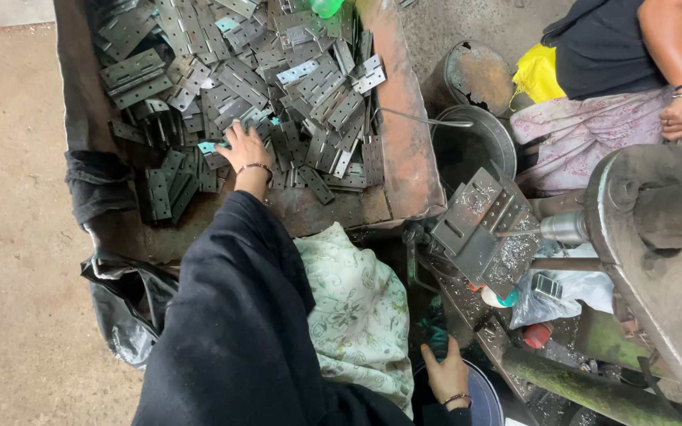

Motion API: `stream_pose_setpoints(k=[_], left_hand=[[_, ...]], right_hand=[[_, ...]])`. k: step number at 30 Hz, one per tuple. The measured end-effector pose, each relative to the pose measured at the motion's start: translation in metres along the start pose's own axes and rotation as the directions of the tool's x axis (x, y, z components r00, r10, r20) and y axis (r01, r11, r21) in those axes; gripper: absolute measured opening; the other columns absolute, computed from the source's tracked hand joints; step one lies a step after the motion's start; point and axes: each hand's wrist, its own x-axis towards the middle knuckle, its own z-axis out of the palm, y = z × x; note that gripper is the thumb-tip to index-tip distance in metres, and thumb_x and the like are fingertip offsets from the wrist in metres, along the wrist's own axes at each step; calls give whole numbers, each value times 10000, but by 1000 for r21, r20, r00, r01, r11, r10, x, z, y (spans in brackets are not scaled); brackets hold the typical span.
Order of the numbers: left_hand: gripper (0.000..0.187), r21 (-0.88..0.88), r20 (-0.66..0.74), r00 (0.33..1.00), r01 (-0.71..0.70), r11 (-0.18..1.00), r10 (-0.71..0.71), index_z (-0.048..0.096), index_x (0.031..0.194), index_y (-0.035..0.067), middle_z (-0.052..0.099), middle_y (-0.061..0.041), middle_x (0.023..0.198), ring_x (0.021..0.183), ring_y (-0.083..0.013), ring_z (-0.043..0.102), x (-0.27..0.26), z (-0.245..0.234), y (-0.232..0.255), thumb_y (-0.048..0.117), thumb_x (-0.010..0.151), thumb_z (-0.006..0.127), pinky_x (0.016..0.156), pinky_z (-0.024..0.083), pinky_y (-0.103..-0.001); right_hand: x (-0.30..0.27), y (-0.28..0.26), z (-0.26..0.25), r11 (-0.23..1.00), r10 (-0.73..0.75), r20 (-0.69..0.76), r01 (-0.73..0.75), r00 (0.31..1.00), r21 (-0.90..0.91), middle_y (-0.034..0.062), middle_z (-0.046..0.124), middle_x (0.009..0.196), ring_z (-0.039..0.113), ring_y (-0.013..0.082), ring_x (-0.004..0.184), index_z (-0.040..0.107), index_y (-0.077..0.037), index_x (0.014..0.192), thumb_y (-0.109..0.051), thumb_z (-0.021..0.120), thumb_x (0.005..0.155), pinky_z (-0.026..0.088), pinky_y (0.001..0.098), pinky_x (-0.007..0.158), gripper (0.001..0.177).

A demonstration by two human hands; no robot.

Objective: The person repeatedly picks up small metal plates from a pile, places them into a press machine, and operates the lever to process them. The processed plates are then dropped into a bucket below.

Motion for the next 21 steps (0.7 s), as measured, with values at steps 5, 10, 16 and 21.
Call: stream_pose_setpoints(k=[5,10,16,21], left_hand=[[478,146,164,975,-172,974,147,585,1392,168,431,-155,1449,1329,-351,433,20,2,-5,205,920,653,1047,334,-744],[319,227,-33,929,-353,907,370,669,1270,115,504,-148,1418,1256,-348,516,6,0,-30,143,955,624,1031,456,-586],[455,-77,-177,921,-364,928,347,689,1282,53,621,-167,1286,1121,-366,597,-19,5,-44,8,832,638,904,546,-431],[455,-602,-70,998,-41,798,-1,730,1236,82,718,-189,1123,1054,-361,677,-41,-9,-30,16,790,671,913,539,-416]], right_hand=[[-7,-12,-5,997,79,38,-80,996,19,220,778,958,795,381,816,553,-111,1401,-423,741,788,603,436,782,713],[1,-6,1,1000,16,-3,-16,1000,14,227,775,965,771,399,881,542,-107,1401,-440,756,787,593,444,806,730],[7,17,9,999,-44,-23,44,999,-14,230,770,1001,751,417,956,555,-111,1383,-451,756,786,578,449,848,716],[12,16,17,997,-79,-36,79,996,-4,231,764,1049,725,428,1019,568,-112,1359,-449,752,794,567,465,881,682]])
